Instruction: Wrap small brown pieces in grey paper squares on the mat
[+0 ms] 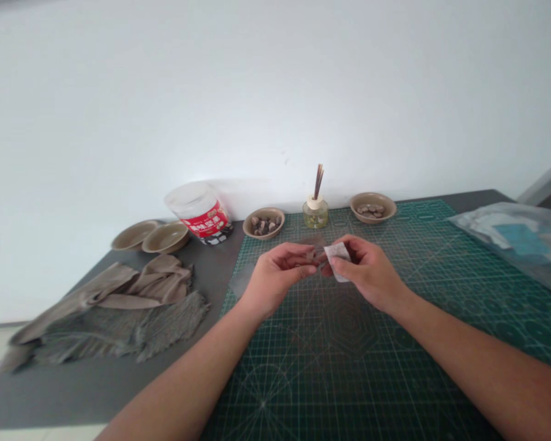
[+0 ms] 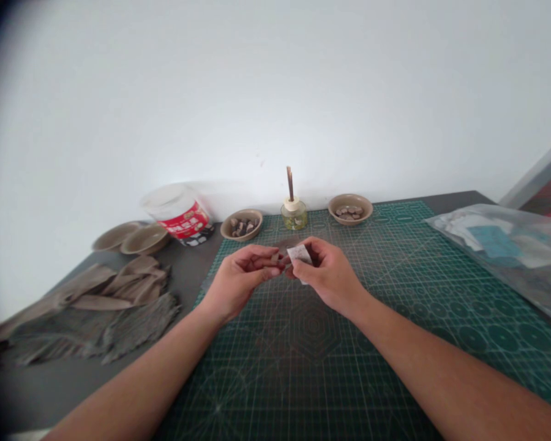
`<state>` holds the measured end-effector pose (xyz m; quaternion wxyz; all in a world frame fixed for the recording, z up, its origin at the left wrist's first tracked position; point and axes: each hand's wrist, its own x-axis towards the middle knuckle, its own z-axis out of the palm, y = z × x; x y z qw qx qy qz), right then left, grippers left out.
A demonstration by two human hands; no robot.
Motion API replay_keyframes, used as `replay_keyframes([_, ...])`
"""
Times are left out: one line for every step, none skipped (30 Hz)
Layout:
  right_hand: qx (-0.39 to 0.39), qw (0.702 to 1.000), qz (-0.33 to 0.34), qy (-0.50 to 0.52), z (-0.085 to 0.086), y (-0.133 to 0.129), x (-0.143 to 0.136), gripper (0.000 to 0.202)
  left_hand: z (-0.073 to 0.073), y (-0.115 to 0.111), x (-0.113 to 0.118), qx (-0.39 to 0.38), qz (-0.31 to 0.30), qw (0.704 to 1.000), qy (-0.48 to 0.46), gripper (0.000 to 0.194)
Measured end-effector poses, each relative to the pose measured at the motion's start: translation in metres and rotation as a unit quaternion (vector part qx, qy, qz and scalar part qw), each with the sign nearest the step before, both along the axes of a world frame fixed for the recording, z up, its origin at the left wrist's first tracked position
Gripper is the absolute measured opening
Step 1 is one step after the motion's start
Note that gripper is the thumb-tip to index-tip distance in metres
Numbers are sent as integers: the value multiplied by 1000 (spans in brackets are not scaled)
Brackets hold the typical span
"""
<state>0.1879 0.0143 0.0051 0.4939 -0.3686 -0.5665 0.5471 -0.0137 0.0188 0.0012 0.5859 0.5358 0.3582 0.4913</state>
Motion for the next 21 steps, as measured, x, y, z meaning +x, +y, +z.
replay_keyframes([13,1000,-6,-17,0,0,1,16,0,0,0,-6,-2,1000,4,31])
replay_keyframes([29,999,-11,-36,0,0,1,16,0,0,-1,-7,-2,1000,12,31])
replay_keyframes([48,997,-14,-58,0,-1,2,16,1,0,-1,-3,-2,1000,25,30])
replay_keyframes([67,994,-17,-80,0,-1,3,16,2,-1,-1,4,-2,999,40,29])
replay_keyframes([87,991,-18,-103,1,-2,3,16,3,-1,-1,13,-4,998,55,28])
replay_keyframes([107,986,-22,-124,1,-3,3,15,4,-2,-1,22,-8,997,69,27])
replay_keyframes([129,981,-26,-145,3,-4,3,14,6,-3,-1,29,-12,996,81,26])
replay_keyframes([155,974,-31,-164,4,-5,3,13,7,-4,0,33,-14,995,88,24])
replay_keyframes([183,966,-34,-181,5,-6,2,13,8,-5,0,35,-15,995,93,22])
replay_keyframes([211,957,-35,-195,6,-6,2,13,10,-5,0,36,-15,995,95,21])
replay_keyframes([235,949,-34,-206,7,-6,1,14,11,-6,1,38,-16,994,100,20])
replay_keyframes([256,943,-31,-212,7,-6,0,16,11,-6,1,40,-17,993,106,20])
replay_keyframes([271,938,-28,-216,8,-6,0,18,12,-6,0,44,-19,993,113,19])
replay_keyframes([282,934,-27,-219,7,-6,-1,19,12,-6,0,47,-22,991,120,19])
replay_keyframes([289,931,-28,-222,7,-6,-1,20,13,-6,0,49,-26,990,128,18])
replay_keyframes([294,928,-31,-226,6,-6,-1,21,12,-6,-1,51,-29,989,134,18])
replay_keyframes([296,926,-33,-232,5,-5,0,22,12,-6,-2,54,-30,988,138,18])
replay_keyframes([296,925,-34,-235,5,-5,0,22,11,-6,-2,56,-31,988,142,17])
replay_keyframes([292,926,-33,-238,4,-6,1,21,10,-5,-3,57,-30,987,146,17])
replay_keyframes([282,929,-30,-239,4,-6,1,19,9,-4,-4,58,-30,987,149,16])
replay_keyframes([268,933,-24,-237,4,-6,2,17,8,-3,-4,58,-33,986,150,16])
